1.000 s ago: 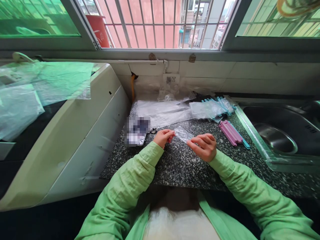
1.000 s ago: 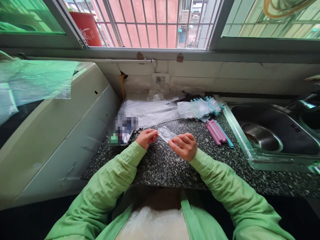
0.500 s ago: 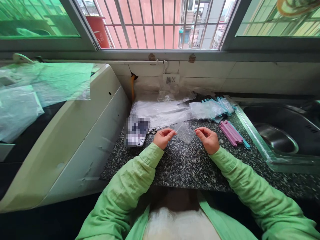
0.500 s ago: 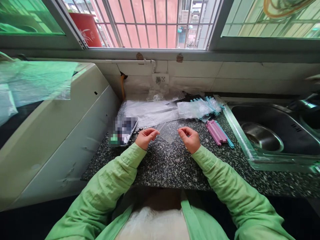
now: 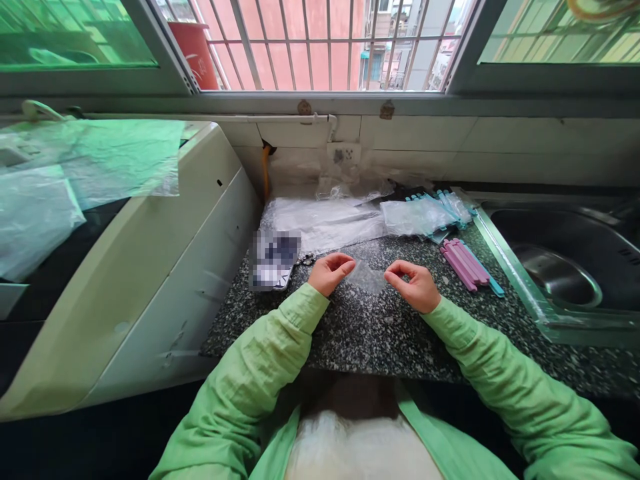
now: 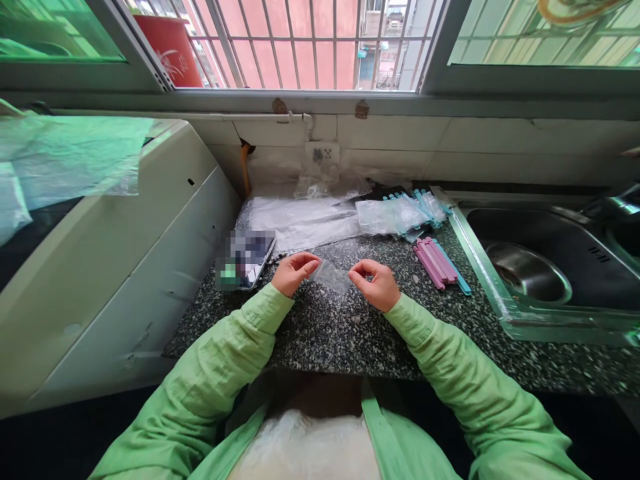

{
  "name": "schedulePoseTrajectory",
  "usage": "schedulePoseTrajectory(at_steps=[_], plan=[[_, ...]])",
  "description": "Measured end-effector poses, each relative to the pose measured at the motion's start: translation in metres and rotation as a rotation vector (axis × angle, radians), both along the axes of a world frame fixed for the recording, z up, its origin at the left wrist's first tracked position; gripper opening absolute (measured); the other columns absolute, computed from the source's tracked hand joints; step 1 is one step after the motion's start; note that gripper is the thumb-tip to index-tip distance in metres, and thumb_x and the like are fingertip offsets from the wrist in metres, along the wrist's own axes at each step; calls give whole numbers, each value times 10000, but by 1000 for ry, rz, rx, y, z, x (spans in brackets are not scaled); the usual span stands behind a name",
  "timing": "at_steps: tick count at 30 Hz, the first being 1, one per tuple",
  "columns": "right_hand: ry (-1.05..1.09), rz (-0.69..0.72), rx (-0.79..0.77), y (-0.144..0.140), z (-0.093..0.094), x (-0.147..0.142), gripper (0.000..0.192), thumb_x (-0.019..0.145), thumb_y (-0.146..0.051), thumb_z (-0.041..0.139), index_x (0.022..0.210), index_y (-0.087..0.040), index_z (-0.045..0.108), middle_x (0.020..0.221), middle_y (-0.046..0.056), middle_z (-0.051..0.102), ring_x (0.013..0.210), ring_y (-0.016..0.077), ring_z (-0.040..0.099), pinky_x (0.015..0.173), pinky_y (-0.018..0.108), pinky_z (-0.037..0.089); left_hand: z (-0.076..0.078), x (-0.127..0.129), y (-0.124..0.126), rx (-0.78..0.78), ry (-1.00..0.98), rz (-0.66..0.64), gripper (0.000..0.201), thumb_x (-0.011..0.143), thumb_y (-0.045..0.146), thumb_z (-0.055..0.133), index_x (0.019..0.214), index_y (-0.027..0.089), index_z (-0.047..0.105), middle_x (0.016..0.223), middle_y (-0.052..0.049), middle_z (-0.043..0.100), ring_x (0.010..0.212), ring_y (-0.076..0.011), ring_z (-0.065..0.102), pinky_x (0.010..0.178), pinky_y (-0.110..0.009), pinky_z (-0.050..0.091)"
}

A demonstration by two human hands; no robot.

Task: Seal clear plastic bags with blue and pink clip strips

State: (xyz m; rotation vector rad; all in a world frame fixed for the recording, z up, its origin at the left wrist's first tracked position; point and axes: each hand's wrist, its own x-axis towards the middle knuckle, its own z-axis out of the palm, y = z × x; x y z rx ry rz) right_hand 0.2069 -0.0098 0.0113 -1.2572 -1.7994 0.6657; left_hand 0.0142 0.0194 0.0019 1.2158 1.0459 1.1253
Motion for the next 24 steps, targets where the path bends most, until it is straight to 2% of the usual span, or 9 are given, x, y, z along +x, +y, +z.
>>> schedulePoseTrajectory(at_steps=[8, 13, 24], plan=[[-15, 29, -24, -2, 0, -3, 178, 724, -299, 527, 601, -173, 556, 548, -6, 542, 524, 97, 470, 511, 219, 379, 0, 1, -1, 131, 2, 68, 254, 534, 368, 714, 538, 141, 600, 497, 27, 518, 501, -73, 431, 500, -219, 349], [-5, 25, -25, -3, 0, -3, 179, 728, -301, 529, 602, -176, 553, 544, -11, 537, 521, 96, 463, 508, 221, 377, 2, 0, -1, 117, 3, 74, 245, 544, 355, 699, 533, 144, 577, 461, 46, 477, 454, -59, 380, 474, -217, 319], [-39, 44, 44, -2, -4, -2, 186, 742, -284, 518, 591, -178, 540, 559, -4, 543, 545, 103, 483, 541, 234, 396, -1, -2, 0, 142, 57, 83, 262, 580, 383, 661, 540, 147, 554, 483, 43, 466, 485, -68, 384, 497, -221, 321]])
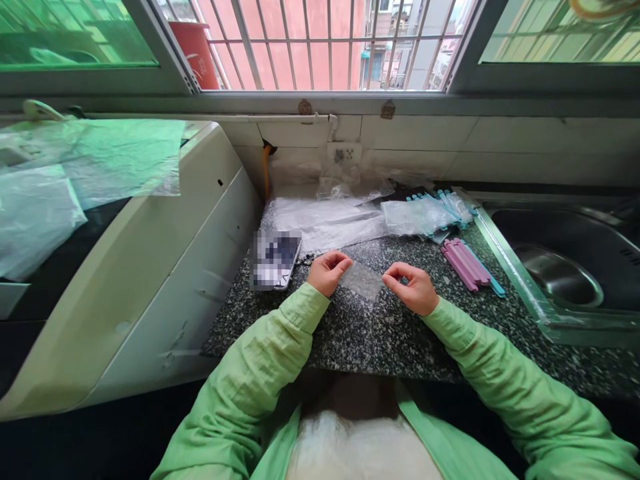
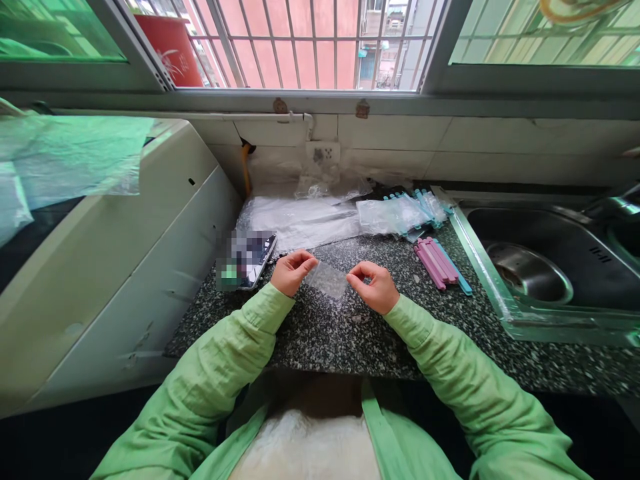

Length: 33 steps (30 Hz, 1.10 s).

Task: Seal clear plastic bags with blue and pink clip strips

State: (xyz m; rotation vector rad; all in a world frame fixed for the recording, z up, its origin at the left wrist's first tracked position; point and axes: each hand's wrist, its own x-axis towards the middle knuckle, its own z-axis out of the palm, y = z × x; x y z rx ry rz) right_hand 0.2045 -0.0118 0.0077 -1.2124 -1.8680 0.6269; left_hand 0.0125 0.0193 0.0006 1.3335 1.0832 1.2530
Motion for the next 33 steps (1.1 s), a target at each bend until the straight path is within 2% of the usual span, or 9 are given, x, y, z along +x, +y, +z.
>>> schedulePoseTrajectory(at_steps=[8, 13, 17, 19, 22, 25, 28, 33], plan=[[-42, 13, 3, 1, 4, -2, 139, 738, -310, 540, 699, -191, 600, 667, 21, 620, 635, 131, 540, 597, 263, 428, 1, 6, -6, 45, 104, -144, 250, 608, 373, 648, 549, 142, 572, 538, 7, 516, 537, -91, 441, 529, -228, 360], [-47, 61, -15, 0, 2, -10, 148, 736, -302, 544, 661, -183, 590, 636, 16, 602, 624, 124, 528, 602, 259, 424, -3, 12, -9, 84, 145, -225, 242, 631, 367, 632, 566, 139, 581, 545, 6, 502, 523, -84, 424, 507, -225, 340], [-34, 74, -39, 0, 1, -12, 160, 730, -287, 542, 614, -179, 566, 590, 3, 566, 588, 113, 499, 590, 253, 413, -2, 12, -8, 70, 135, -237, 260, 622, 384, 640, 569, 135, 584, 549, 6, 506, 527, -85, 426, 513, -227, 338], [10, 46, -43, 0, 1, -10, 163, 730, -289, 541, 615, -176, 563, 589, 1, 557, 583, 110, 492, 583, 250, 408, -1, 9, -6, 33, 109, -215, 278, 623, 406, 636, 586, 134, 592, 549, 5, 521, 532, -88, 433, 527, -230, 348], [141, -75, -47, 1, 0, -6, 180, 731, -321, 548, 627, -175, 556, 593, -5, 536, 568, 104, 472, 561, 243, 401, 2, 4, -3, -24, 75, -171, 334, 638, 468, 603, 625, 135, 618, 529, 13, 523, 496, -78, 403, 512, -230, 335], [293, -177, -65, 3, -3, -3, 209, 719, -372, 568, 643, -178, 554, 586, -15, 514, 534, 95, 440, 527, 237, 389, 2, 2, -3, -60, 45, -184, 371, 614, 508, 611, 641, 139, 631, 507, 25, 508, 472, -70, 377, 491, -229, 313], [368, -206, -81, 4, -6, -4, 221, 701, -395, 588, 655, -181, 561, 585, -16, 513, 528, 93, 434, 519, 235, 385, 0, 6, -4, -91, 2, -220, 363, 551, 485, 676, 635, 135, 621, 539, 19, 531, 506, -75, 415, 514, -226, 336], [352, -197, -90, 2, -7, -7, 236, 701, -415, 589, 658, -184, 566, 605, -4, 540, 549, 104, 459, 539, 244, 405, -1, 11, -5, -54, -11, -178, 336, 539, 452, 701, 563, 134, 595, 539, 13, 522, 528, -82, 434, 536, -232, 354]])
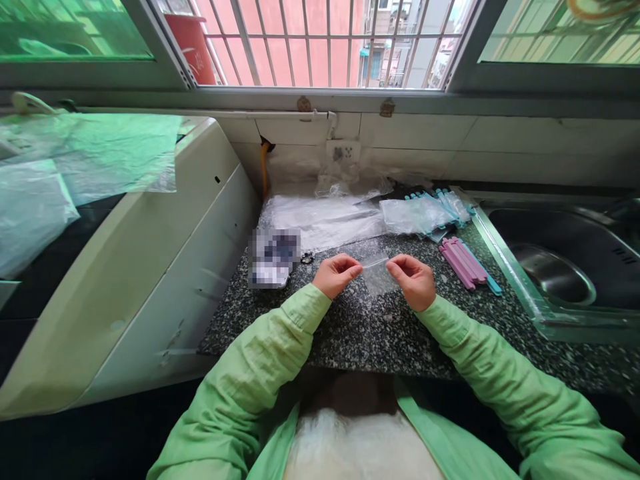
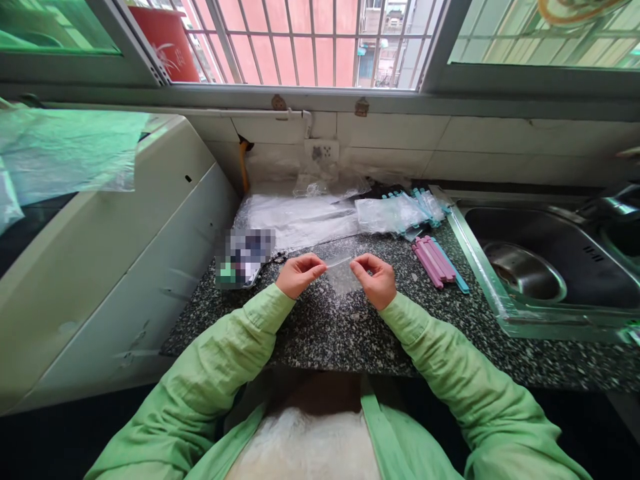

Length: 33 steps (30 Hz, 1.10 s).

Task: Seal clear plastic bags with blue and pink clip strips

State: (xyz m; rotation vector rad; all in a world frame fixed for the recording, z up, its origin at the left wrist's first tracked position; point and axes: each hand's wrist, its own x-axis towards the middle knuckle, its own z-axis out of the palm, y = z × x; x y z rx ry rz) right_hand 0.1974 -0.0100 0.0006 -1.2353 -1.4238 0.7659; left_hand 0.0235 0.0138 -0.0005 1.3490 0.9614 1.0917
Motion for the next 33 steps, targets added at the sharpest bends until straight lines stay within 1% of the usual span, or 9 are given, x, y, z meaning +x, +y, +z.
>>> schedulePoseTrajectory(at_steps=[4, 7, 11, 15, 18, 21, 25, 33], plan=[[-41, 18, 8, -1, -2, 1, 242, 711, -416, 577, 657, -181, 569, 612, -3, 547, 559, 106, 473, 558, 248, 419, 1, -3, 1, 38, 10, 27, 328, 556, 445, 695, 558, 132, 596, 539, 10, 516, 536, -85, 436, 544, -235, 351], [-81, 70, 2, 0, -3, 3, 244, 717, -419, 572, 674, -179, 580, 643, 5, 563, 593, 114, 496, 590, 254, 429, 2, -5, 1, 48, 11, 17, 335, 563, 449, 688, 558, 130, 587, 533, 14, 502, 528, -80, 425, 536, -233, 343], [-98, 188, -48, 2, 0, 5, 284, 706, -458, 576, 760, -181, 603, 703, 20, 601, 646, 131, 531, 613, 259, 439, 3, -5, -1, 41, 19, -60, 346, 578, 461, 674, 559, 131, 571, 519, 22, 479, 506, -73, 403, 505, -226, 327], [-143, 272, -91, 1, 7, 3, 292, 686, -462, 592, 724, -173, 606, 691, 21, 616, 647, 134, 544, 606, 256, 439, 2, -3, -2, 45, 32, -150, 353, 582, 469, 668, 554, 134, 557, 506, 27, 467, 485, -66, 386, 480, -220, 314], [-183, 281, -84, 0, 10, 1, 263, 694, -433, 586, 663, -172, 587, 620, 4, 589, 595, 120, 521, 582, 250, 427, 0, -3, -2, 48, 36, -172, 360, 574, 472, 671, 546, 134, 550, 502, 29, 467, 479, -61, 381, 475, -215, 311], [-204, 275, -64, 0, 11, 0, 232, 700, -398, 576, 641, -174, 575, 575, -10, 555, 556, 108, 492, 561, 244, 411, -1, -3, -1, 39, 37, -173, 346, 571, 455, 673, 543, 135, 544, 500, 30, 464, 474, -60, 377, 469, -214, 306], [-232, 274, -45, -1, 11, 0, 201, 703, -358, 567, 630, -171, 571, 557, -16, 532, 543, 102, 474, 558, 241, 402, -1, -3, -1, 27, 45, -180, 302, 576, 409, 665, 546, 137, 538, 500, 30, 460, 474, -63, 379, 466, -215, 306], [-246, 272, -45, 0, 10, 0, 195, 703, -344, 558, 614, -171, 563, 538, -21, 513, 528, 97, 461, 546, 236, 397, -2, -2, -1, 28, 77, -164, 260, 578, 368, 658, 552, 140, 535, 501, 34, 460, 477, -63, 384, 471, -213, 308]])
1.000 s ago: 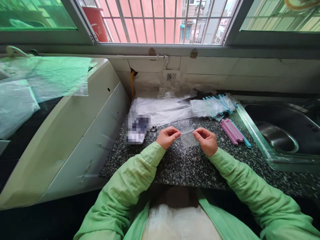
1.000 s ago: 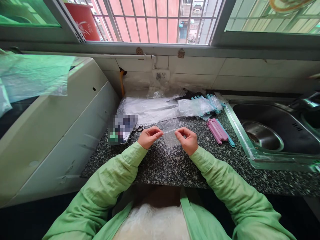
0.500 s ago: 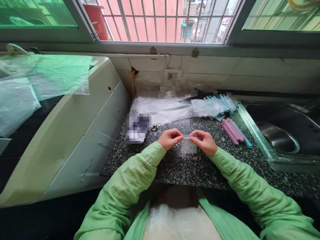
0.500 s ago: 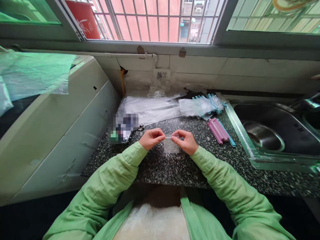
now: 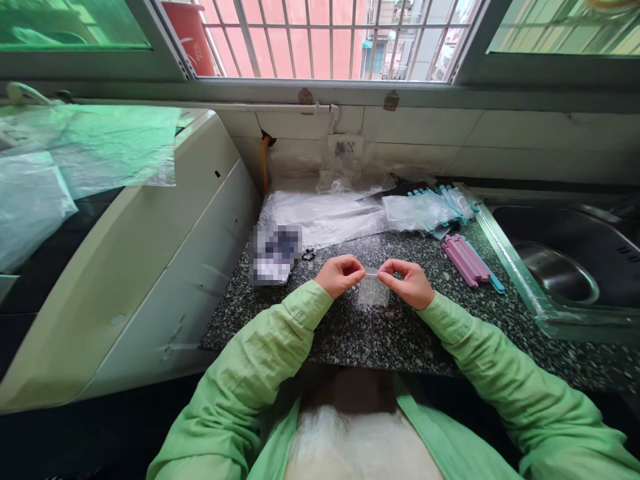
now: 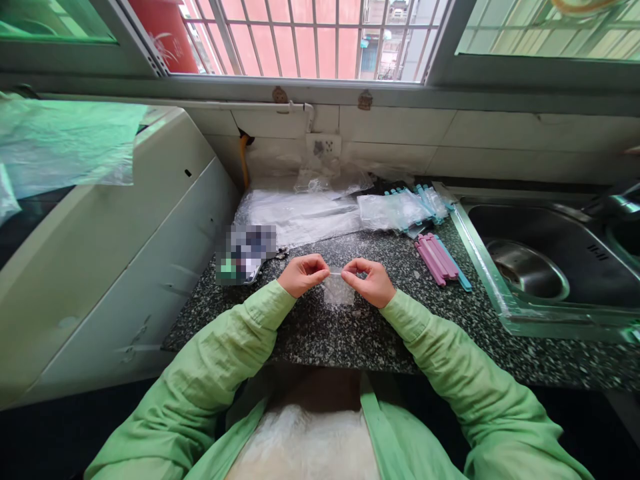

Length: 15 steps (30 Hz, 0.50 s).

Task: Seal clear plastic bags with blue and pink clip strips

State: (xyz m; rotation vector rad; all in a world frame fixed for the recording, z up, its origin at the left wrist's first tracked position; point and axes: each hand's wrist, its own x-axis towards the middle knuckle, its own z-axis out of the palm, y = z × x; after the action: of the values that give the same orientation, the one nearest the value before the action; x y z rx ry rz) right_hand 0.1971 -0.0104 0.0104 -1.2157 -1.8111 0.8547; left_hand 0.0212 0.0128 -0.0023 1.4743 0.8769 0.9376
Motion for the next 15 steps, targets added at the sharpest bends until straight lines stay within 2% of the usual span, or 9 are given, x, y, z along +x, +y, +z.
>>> schedulePoseTrajectory(at_steps=[10, 15], plan=[[-7, -7, 7, -1, -2, -1, 186, 709, -326, 554, 612, -168, 561, 540, -19, 518, 528, 94, 465, 547, 231, 398, -1, 0, 0, 11, -39, -45, 305, 596, 406, 669, 641, 123, 564, 550, 30, 485, 505, -63, 408, 496, -211, 335], [-24, -4, 39, -1, -3, -2, 173, 712, -318, 554, 617, -172, 564, 553, -13, 542, 540, 99, 483, 553, 232, 408, -5, 1, 1, 44, -8, -43, 294, 604, 393, 667, 614, 118, 565, 559, 18, 492, 512, -66, 417, 490, -208, 337]])
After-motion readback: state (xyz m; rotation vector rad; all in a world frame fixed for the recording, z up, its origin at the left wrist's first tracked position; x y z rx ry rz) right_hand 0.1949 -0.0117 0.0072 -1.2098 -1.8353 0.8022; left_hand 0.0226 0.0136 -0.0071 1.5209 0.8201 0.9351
